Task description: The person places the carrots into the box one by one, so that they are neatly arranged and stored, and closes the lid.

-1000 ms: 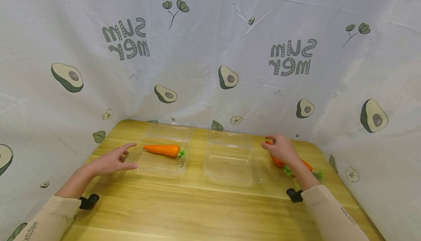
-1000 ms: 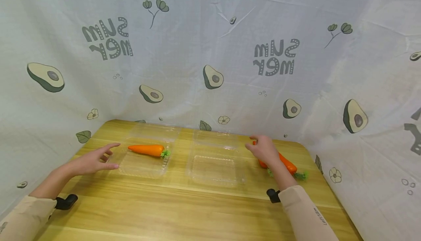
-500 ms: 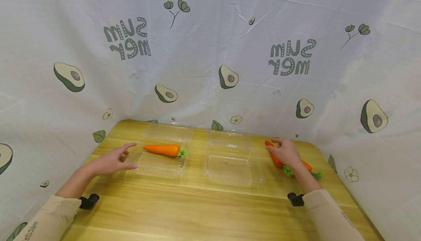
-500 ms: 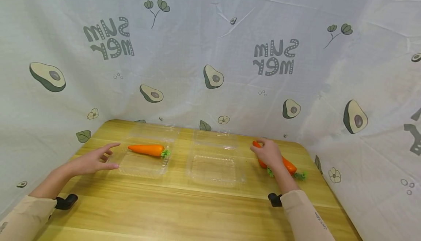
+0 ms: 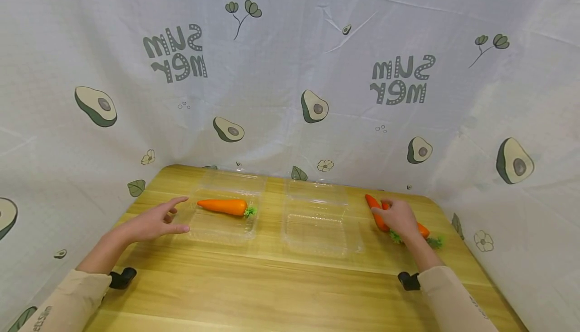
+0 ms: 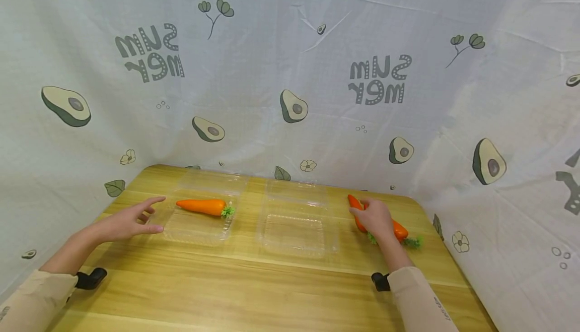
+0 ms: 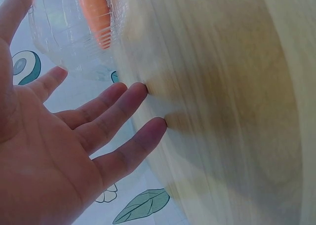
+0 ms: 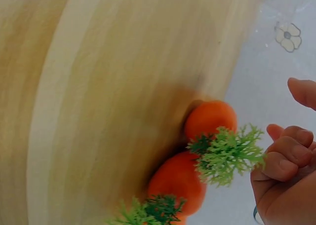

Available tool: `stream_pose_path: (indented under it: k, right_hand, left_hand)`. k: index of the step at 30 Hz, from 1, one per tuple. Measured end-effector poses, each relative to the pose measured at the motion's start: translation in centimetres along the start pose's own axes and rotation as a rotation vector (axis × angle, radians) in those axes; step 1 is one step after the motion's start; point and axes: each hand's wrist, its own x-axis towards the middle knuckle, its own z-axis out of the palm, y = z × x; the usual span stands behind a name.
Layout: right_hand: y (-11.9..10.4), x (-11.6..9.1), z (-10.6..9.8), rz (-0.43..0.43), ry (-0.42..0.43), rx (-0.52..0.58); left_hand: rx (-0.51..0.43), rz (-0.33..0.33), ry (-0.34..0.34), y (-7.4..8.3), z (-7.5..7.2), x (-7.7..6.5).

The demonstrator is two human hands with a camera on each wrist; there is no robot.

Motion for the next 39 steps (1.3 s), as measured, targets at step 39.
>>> stream_pose_path:
  k: [39]
  right_hand:
    - [1.7, 0.5, 0.3, 0.15, -0.046, -0.208]
  left_hand:
    - [0.012, -0.002, 0.014, 0.8, 0.0, -0.1]
